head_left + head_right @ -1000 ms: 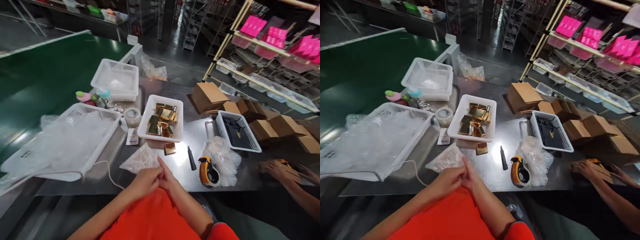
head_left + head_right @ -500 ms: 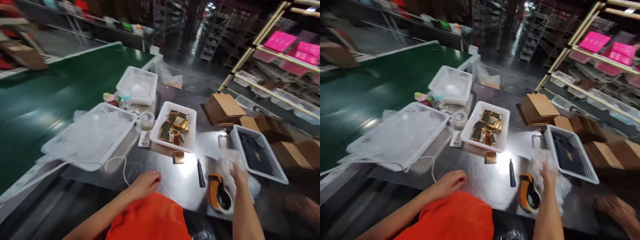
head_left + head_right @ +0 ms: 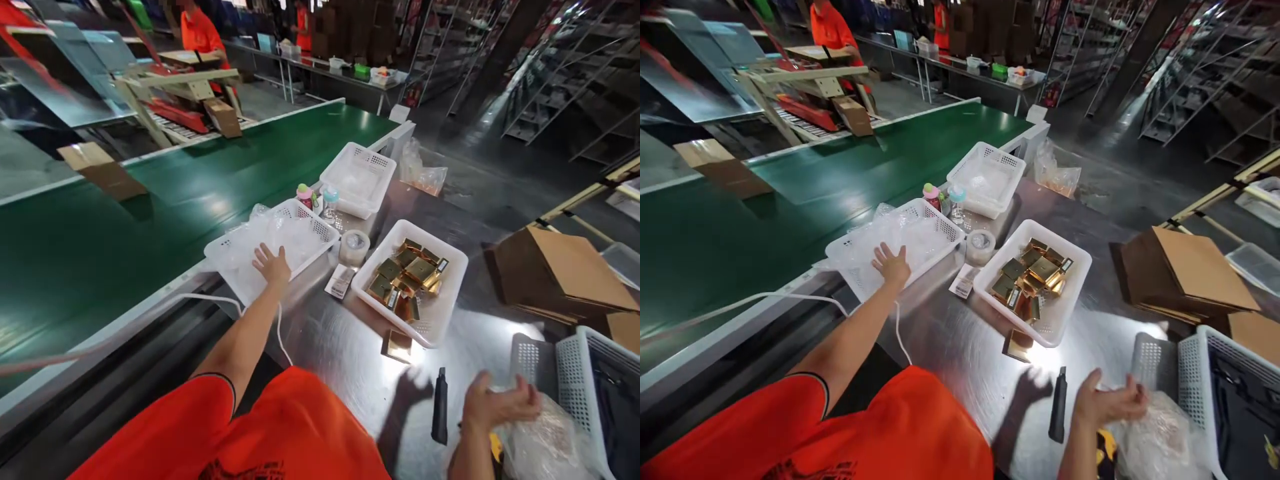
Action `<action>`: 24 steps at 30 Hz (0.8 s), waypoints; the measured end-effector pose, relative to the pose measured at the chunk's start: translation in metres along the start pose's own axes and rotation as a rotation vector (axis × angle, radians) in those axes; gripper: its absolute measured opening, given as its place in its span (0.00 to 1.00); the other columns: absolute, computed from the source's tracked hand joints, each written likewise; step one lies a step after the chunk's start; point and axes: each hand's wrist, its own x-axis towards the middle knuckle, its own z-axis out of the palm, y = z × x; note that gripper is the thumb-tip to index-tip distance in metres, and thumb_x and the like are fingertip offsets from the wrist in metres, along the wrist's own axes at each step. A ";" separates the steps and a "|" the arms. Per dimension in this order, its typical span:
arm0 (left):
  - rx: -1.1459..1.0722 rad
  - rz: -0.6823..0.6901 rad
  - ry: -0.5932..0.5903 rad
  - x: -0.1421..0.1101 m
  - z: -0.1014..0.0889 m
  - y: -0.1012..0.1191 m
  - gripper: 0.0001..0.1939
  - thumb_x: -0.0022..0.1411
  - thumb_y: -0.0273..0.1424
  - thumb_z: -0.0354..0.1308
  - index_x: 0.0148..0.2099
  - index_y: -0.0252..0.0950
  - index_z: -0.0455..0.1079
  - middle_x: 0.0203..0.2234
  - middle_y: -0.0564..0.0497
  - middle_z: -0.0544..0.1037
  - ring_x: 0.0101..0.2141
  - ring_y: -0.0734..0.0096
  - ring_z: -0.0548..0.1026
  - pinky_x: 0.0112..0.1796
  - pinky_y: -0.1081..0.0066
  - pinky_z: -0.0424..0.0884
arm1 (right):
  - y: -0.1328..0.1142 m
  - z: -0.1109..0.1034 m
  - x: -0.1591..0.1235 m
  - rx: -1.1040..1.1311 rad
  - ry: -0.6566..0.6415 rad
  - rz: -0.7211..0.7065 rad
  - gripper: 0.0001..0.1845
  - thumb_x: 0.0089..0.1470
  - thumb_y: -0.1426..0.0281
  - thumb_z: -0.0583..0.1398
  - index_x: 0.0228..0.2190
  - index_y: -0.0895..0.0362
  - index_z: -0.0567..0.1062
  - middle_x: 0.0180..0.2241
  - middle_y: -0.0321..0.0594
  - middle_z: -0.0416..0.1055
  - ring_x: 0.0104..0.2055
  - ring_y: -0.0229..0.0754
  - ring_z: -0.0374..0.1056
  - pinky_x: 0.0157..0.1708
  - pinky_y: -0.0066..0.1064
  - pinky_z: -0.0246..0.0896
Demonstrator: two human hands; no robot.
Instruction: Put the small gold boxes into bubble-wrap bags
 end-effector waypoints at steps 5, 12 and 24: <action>0.004 0.252 0.101 0.007 0.006 -0.014 0.08 0.65 0.23 0.52 0.41 0.27 0.72 0.66 0.36 0.52 0.66 0.43 0.42 0.60 0.42 0.43 | -0.062 0.012 -0.041 0.174 -0.186 -0.101 0.27 0.54 0.60 0.56 0.49 0.66 0.68 0.54 0.63 0.58 0.57 0.59 0.59 0.49 0.49 0.63; -0.010 0.343 0.030 0.017 0.011 -0.026 0.02 0.61 0.20 0.56 0.35 0.25 0.70 0.66 0.36 0.50 0.65 0.34 0.37 0.59 0.34 0.36 | -0.073 0.031 -0.099 -0.033 -0.893 -0.077 0.19 0.58 0.61 0.49 0.40 0.58 0.74 0.38 0.50 0.74 0.44 0.52 0.68 0.48 0.43 0.60; -1.255 0.029 -0.205 -0.074 -0.051 0.046 0.11 0.57 0.37 0.60 0.30 0.37 0.63 0.24 0.55 0.70 0.30 0.71 0.72 0.36 0.72 0.70 | -0.078 0.061 -0.117 0.011 -0.879 0.388 0.48 0.35 0.62 0.65 0.56 0.70 0.59 0.54 0.74 0.60 0.61 0.75 0.51 0.56 0.62 0.46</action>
